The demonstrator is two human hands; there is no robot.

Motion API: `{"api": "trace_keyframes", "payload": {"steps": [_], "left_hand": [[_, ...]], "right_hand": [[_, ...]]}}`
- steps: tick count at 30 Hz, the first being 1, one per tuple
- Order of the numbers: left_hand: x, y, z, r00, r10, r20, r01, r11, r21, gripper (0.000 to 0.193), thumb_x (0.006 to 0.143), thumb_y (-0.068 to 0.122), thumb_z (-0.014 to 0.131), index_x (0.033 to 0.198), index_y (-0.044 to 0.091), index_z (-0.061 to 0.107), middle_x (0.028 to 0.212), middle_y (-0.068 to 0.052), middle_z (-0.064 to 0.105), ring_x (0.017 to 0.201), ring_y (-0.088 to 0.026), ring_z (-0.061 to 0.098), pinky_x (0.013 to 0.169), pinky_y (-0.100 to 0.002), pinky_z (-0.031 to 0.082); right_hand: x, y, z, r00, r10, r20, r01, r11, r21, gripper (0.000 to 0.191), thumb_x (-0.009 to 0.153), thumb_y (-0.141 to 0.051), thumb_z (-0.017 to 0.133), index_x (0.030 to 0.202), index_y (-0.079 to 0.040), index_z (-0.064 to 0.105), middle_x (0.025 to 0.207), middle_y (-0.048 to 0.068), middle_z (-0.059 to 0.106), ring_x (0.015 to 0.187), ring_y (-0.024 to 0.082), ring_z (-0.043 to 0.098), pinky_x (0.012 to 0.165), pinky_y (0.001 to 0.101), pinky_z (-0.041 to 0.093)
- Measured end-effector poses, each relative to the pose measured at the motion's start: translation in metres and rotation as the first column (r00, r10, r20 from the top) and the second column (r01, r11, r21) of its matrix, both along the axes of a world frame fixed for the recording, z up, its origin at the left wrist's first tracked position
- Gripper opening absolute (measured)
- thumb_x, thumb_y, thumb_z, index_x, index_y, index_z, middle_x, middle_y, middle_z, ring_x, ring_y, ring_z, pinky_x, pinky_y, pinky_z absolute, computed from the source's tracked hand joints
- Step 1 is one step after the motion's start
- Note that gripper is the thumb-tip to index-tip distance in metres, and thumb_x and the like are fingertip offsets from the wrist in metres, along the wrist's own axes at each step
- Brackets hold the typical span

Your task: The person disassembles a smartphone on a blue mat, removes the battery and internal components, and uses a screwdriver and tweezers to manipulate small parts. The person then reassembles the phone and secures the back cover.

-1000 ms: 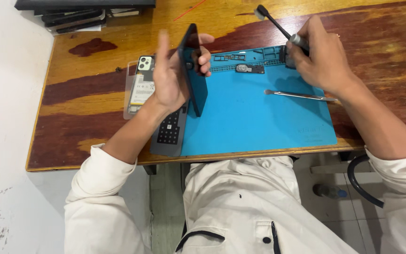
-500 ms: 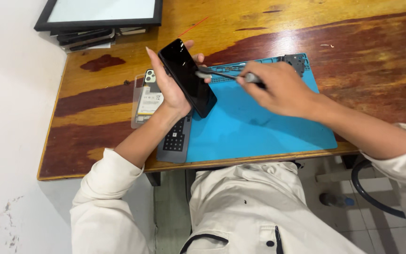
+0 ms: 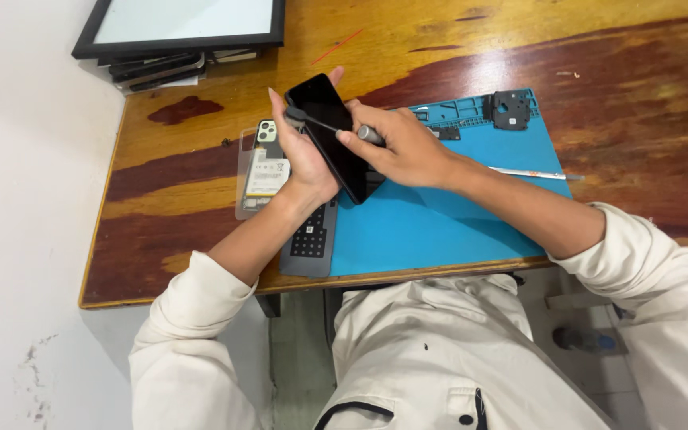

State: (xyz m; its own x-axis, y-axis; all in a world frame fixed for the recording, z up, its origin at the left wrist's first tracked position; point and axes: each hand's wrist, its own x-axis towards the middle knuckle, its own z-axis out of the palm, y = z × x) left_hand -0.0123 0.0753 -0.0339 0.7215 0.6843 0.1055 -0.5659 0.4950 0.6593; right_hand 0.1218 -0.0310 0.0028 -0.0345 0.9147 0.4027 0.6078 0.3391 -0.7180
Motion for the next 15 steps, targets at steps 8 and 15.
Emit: {"api": "trace_keyframes", "payload": {"steps": [8, 15], "left_hand": [[0.002, -0.002, -0.001, 0.998, 0.008, 0.065, -0.014, 0.996, 0.092, 0.107, 0.095, 0.084, 0.022, 0.159, 0.0, 0.042, 0.102, -0.011, 0.063, 0.094, -0.02, 0.057, 0.092, -0.032, 0.048], [0.001, 0.004, -0.004, 0.993, 0.082, 0.081, -0.091, 0.99, 0.108, 0.096, 0.096, 0.082, 0.024, 0.149, 0.005, 0.047, 0.087, -0.006, 0.056, 0.078, -0.017, 0.053, 0.071, -0.032, 0.046]], "right_hand": [[-0.017, -0.001, 0.003, 0.997, -0.075, -0.025, 0.078, 0.986, 0.145, 0.029, 0.108, -0.023, 0.063, 0.092, -0.003, 0.051, 0.063, 0.008, 0.051, 0.051, 0.016, 0.049, 0.049, 0.0353, 0.034], [-0.02, 0.008, 0.016, 0.977, -0.088, -0.192, 0.119, 0.981, 0.155, 0.025, 0.111, -0.024, 0.059, 0.098, -0.004, 0.053, 0.082, 0.003, 0.069, 0.069, 0.009, 0.066, 0.058, 0.0291, 0.05]]}}
